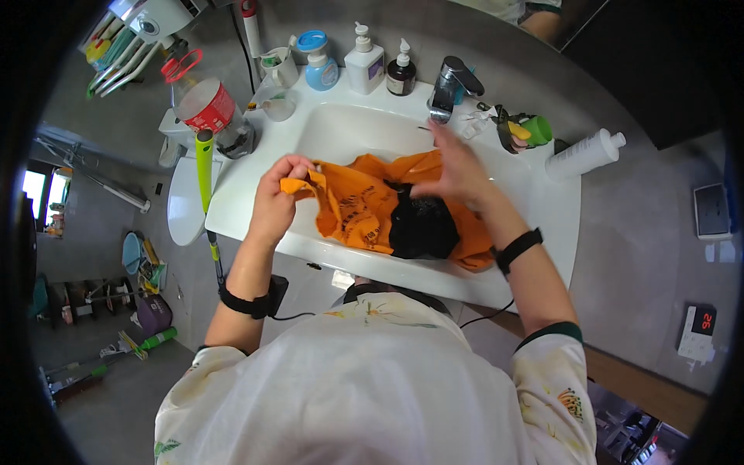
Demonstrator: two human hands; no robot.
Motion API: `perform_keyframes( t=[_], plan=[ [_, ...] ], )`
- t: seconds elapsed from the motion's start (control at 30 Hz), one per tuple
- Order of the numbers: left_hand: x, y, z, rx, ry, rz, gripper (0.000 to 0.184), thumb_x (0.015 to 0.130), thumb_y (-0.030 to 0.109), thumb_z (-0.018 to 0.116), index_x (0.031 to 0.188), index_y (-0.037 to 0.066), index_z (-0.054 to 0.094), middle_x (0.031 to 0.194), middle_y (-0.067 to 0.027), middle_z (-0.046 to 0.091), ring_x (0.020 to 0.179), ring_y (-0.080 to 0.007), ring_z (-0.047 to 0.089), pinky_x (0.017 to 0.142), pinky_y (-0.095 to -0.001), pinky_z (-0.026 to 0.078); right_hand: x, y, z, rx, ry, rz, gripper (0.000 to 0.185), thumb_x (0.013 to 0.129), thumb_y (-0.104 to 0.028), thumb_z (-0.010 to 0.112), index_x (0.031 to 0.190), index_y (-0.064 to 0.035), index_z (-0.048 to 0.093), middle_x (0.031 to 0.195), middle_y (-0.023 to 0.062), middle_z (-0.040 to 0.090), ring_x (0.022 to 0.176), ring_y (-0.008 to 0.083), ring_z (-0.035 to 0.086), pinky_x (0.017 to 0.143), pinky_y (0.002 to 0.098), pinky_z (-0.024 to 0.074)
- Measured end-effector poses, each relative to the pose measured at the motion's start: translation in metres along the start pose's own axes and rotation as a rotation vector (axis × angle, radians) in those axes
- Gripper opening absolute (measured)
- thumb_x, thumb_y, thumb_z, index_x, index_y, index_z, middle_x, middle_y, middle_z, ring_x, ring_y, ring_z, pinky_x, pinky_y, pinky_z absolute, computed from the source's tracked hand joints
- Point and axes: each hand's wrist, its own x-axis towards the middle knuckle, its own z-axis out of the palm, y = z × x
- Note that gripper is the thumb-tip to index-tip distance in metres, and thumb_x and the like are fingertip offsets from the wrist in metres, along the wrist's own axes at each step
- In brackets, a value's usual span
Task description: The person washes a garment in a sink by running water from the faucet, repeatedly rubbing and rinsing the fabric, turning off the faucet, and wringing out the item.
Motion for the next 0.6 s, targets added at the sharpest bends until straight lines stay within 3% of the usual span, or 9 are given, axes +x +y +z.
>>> perform_keyframes(
  t=[0.03, 0.07, 0.13, 0.23, 0.3, 0.33, 0.43, 0.53, 0.6],
  plan=[
    [0.003, 0.018, 0.006, -0.074, -0.073, 0.061, 0.02, 0.1, 0.024, 0.048, 0.101, 0.006, 0.056, 0.098, -0.0045, 0.062, 0.091, -0.015, 0.061, 0.08, -0.0295, 0.049, -0.007, -0.01, 0.014, 0.017, -0.032, -0.1, 0.13, 0.05, -0.054, 0.087, 0.147, -0.0007, 0.02, 0.146, 0.0263, 0.031, 0.135, 0.0416, 0.033, 0.111, 0.0436, 0.0295],
    [0.005, 0.039, 0.016, -0.159, -0.136, 0.085, 0.021, 0.1, 0.026, 0.048, 0.101, 0.006, 0.054, 0.099, -0.0059, 0.062, 0.093, -0.016, 0.06, 0.081, -0.0296, 0.048, -0.011, -0.021, 0.03, 0.015, -0.096, -0.033, 0.14, 0.044, -0.058, 0.087, 0.148, -0.0004, 0.014, 0.147, 0.0281, 0.028, 0.139, 0.0438, 0.023, 0.114, 0.048, 0.0204],
    [0.013, 0.076, 0.031, -0.239, -0.198, 0.116, 0.022, 0.1, 0.027, 0.047, 0.102, 0.006, 0.053, 0.1, -0.0073, 0.062, 0.094, -0.017, 0.06, 0.082, -0.0298, 0.048, -0.016, -0.031, 0.07, 0.056, -0.076, -0.002, 0.14, 0.042, -0.059, 0.087, 0.147, -0.0001, 0.016, 0.148, 0.0286, 0.024, 0.141, 0.0432, 0.014, 0.114, 0.053, 0.0133],
    [0.035, 0.11, 0.037, -0.422, -0.298, 0.25, 0.024, 0.1, 0.029, 0.047, 0.104, 0.006, 0.053, 0.101, -0.0098, 0.062, 0.095, -0.0195, 0.06, 0.083, -0.0301, 0.047, -0.011, -0.035, 0.089, 0.363, -0.117, -0.011, 0.104, 0.06, -0.048, 0.084, 0.139, 0.0014, 0.037, 0.141, 0.0251, 0.04, 0.134, 0.038, 0.033, 0.111, 0.0476, 0.0255],
    [0.052, 0.118, 0.031, -0.454, -0.205, 0.349, 0.026, 0.1, 0.029, 0.047, 0.106, 0.005, 0.053, 0.101, -0.0114, 0.062, 0.093, -0.0202, 0.059, 0.083, -0.0301, 0.047, -0.02, -0.033, 0.07, 0.919, 0.022, 0.332, 0.058, 0.079, -0.033, 0.073, 0.123, 0.0015, 0.056, 0.121, 0.0162, 0.06, 0.115, 0.0281, 0.054, 0.101, 0.0379, 0.0398],
    [0.057, 0.12, 0.025, -0.451, -0.206, 0.345, 0.026, 0.1, 0.029, 0.047, 0.106, 0.005, 0.053, 0.101, -0.0114, 0.062, 0.093, -0.0202, 0.059, 0.083, -0.0301, 0.047, -0.025, -0.023, 0.065, 0.643, 0.252, 0.347, 0.035, 0.089, -0.022, 0.062, 0.113, 0.0033, 0.062, 0.104, 0.0078, 0.068, 0.098, 0.0202, 0.062, 0.09, 0.0296, 0.0462],
    [0.065, 0.122, -0.002, -0.477, -0.148, 0.307, 0.022, 0.099, 0.019, 0.047, 0.108, 0.0, 0.054, 0.099, -0.0133, 0.064, 0.085, -0.0179, 0.061, 0.08, -0.0285, 0.049, -0.029, -0.041, -0.01, 1.331, 0.368, 0.411, 0.032, 0.085, -0.012, 0.06, 0.112, 0.0043, 0.061, 0.102, 0.0076, 0.067, 0.095, 0.0167, 0.062, 0.086, 0.0286, 0.0471],
    [0.07, 0.106, -0.012, -0.526, -0.136, 0.216, 0.021, 0.098, 0.019, 0.048, 0.108, 0.001, 0.055, 0.098, -0.0131, 0.064, 0.084, -0.0167, 0.061, 0.081, -0.0281, 0.05, -0.041, -0.037, -0.069, 1.269, 0.5, 0.216, 0.03, 0.084, -0.008, 0.054, 0.112, 0.0011, 0.059, 0.106, 0.0091, 0.064, 0.099, 0.0173, 0.061, 0.088, 0.0301, 0.0468],
    [0.072, 0.097, -0.004, -0.53, -0.075, 0.178, 0.021, 0.098, 0.019, 0.049, 0.109, 0.002, 0.055, 0.096, -0.0114, 0.065, 0.082, -0.0158, 0.062, 0.079, -0.0274, 0.051, -0.046, -0.047, -0.104, 1.171, 0.633, 0.22, 0.028, 0.086, -0.004, 0.051, 0.113, 0.0032, 0.056, 0.109, 0.0121, 0.063, 0.102, 0.02, 0.06, 0.092, 0.0316, 0.0457]
  ],
)
